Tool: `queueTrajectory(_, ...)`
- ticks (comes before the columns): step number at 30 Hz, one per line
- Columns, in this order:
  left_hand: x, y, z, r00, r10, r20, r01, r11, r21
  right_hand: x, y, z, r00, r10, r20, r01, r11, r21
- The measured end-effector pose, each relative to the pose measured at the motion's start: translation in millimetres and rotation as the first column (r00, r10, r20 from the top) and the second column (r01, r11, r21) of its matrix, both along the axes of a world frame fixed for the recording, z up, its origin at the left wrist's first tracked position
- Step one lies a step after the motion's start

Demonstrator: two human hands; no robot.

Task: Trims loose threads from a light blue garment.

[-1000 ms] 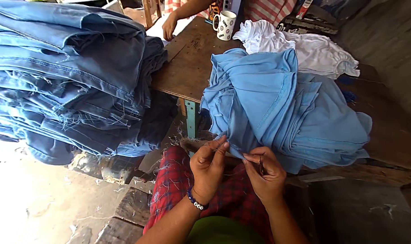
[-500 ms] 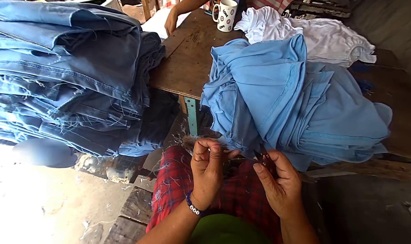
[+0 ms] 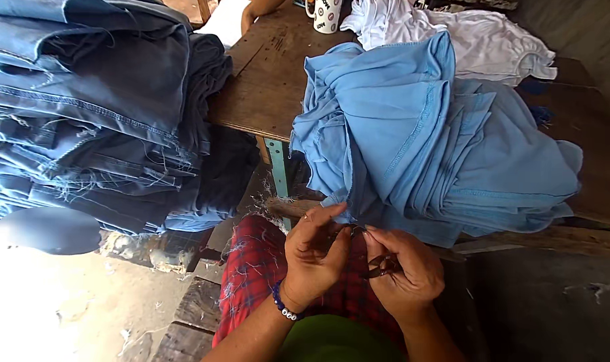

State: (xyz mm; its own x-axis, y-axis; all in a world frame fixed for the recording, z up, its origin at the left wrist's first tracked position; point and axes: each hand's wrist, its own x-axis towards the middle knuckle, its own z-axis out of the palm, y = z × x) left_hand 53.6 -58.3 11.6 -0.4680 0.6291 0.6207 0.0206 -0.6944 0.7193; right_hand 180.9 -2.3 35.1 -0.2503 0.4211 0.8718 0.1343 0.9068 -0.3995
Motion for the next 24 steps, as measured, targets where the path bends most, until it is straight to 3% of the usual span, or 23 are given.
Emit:
queueTrajectory(3,0,8,-6,0.986,0.133,-0.096,-0.132,0.991,0.018,1,-8,12,0.995,0.003,0.097,-0.013,0.995,0.098)
queueTrajectory(6,-2,9,-5,0.984,0.152,-0.089,-0.152,0.988,0.005,2,-16,18,0.981,0.115,0.155,-0.133,0.985,0.108)
queueTrajectory(9,-4,3,0,0.998,0.058,0.017,-0.057,0.996,-0.062,1,-19,10,0.982,0.167,0.088,-0.164,0.986,-0.033)
queueTrajectory(12,-9,-2,2,0.969,-0.112,0.221,0.132,0.988,-0.08,-2,-8,-8,0.993,0.114,-0.022,-0.116,0.972,-0.204)
queueTrajectory(14,-7,-4,4,0.949,-0.173,0.262,0.192,0.98,-0.048,-6,1,-17,0.997,0.059,-0.049,-0.07,0.963,-0.262)
queueTrajectory(20,-4,-3,1,0.976,-0.145,0.164,0.149,0.989,-0.013,-11,10,-16,0.99,0.051,-0.133,-0.07,0.987,-0.143)
queueTrajectory(24,-1,0,3,0.994,-0.082,0.075,0.083,0.996,-0.017,-3,4,-6,0.993,0.077,-0.089,-0.088,0.989,-0.122)
